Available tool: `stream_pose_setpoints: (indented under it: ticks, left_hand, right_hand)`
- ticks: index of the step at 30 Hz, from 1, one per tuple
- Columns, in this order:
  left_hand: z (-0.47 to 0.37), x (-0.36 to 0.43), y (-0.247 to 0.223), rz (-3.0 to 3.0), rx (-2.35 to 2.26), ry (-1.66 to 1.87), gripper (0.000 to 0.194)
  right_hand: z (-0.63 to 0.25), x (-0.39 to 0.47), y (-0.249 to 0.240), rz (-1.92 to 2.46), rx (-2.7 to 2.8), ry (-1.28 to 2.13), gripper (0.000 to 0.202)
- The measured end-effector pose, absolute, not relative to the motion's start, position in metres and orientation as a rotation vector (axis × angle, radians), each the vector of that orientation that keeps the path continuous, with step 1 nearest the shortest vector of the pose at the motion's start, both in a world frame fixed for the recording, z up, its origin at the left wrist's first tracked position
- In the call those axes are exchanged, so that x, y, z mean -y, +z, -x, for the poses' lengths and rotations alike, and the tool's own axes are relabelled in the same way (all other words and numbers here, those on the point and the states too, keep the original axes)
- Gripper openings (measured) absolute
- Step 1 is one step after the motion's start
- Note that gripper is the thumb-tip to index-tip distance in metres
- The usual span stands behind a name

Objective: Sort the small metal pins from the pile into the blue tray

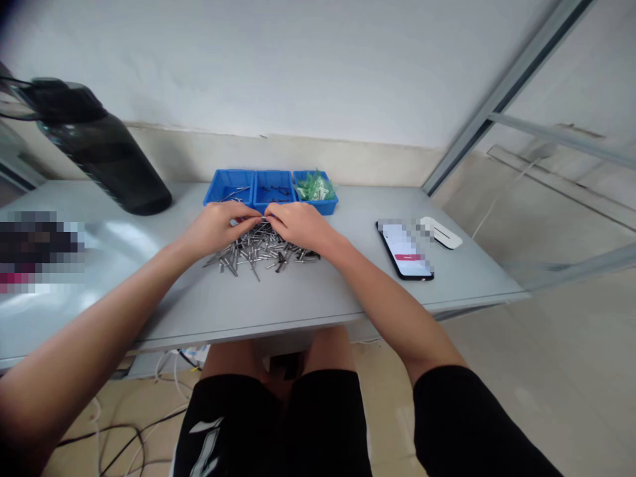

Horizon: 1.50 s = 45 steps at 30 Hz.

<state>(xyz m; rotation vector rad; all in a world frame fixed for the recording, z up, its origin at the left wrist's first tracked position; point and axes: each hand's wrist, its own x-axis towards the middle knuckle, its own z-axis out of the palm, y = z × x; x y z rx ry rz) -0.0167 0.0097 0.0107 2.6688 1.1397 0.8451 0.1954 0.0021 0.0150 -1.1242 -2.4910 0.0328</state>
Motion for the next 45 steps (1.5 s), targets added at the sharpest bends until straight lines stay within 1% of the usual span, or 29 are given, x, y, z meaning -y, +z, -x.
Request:
stream_pose_setpoints:
  ticks: [9, 13, 18, 23, 27, 31, 36, 45]
  left_hand:
    - [0.0143, -0.0049, 0.0153, -2.495, -1.139, 1.002, 0.022]
    - [0.0125, -0.0053, 0.0156, -2.352, -1.095, 0.979, 0.021]
    - [0.0098, -0.0092, 0.0126, -2.233, -1.037, 0.919, 0.024]
    - [0.0093, -0.0112, 0.0098, -2.040, -1.018, 0.975, 0.016]
    - [0.0102, -0.0113, 0.0087, -2.153, -1.054, 0.967, 0.015]
    - [0.0104, -0.0112, 0.0079, -2.329, -1.083, 0.944, 0.019]
    - [0.0110, -0.0116, 0.0073, -2.339, -1.116, 0.967, 0.024]
    - [0.0110, -0.0109, 0.0059, -2.419, -1.131, 0.976, 0.019]
  right_hand:
    - [-0.1953, -0.0016, 0.0149, 1.095, 2.466, 0.052, 0.024]
    - [-0.1936, -0.0018, 0.0117, 1.097, 2.492, 0.036, 0.022]
    - [-0.1932, -0.0005, 0.0134, 1.122, 2.519, -0.003, 0.027]
    - [-0.1947, 0.0005, 0.0157, 1.057, 2.414, 0.024, 0.028]
    - [-0.1940, 0.0001, 0.0134, 1.017, 2.368, 0.041, 0.025]
    - [-0.1939, -0.0008, 0.0121, 1.032, 2.365, 0.062, 0.024]
    - [-0.1940, 0.0001, 0.0137, 1.064, 2.372, 0.067, 0.025]
    - [-0.1937, 0.0007, 0.0150, 1.120, 2.403, -0.013, 0.027]
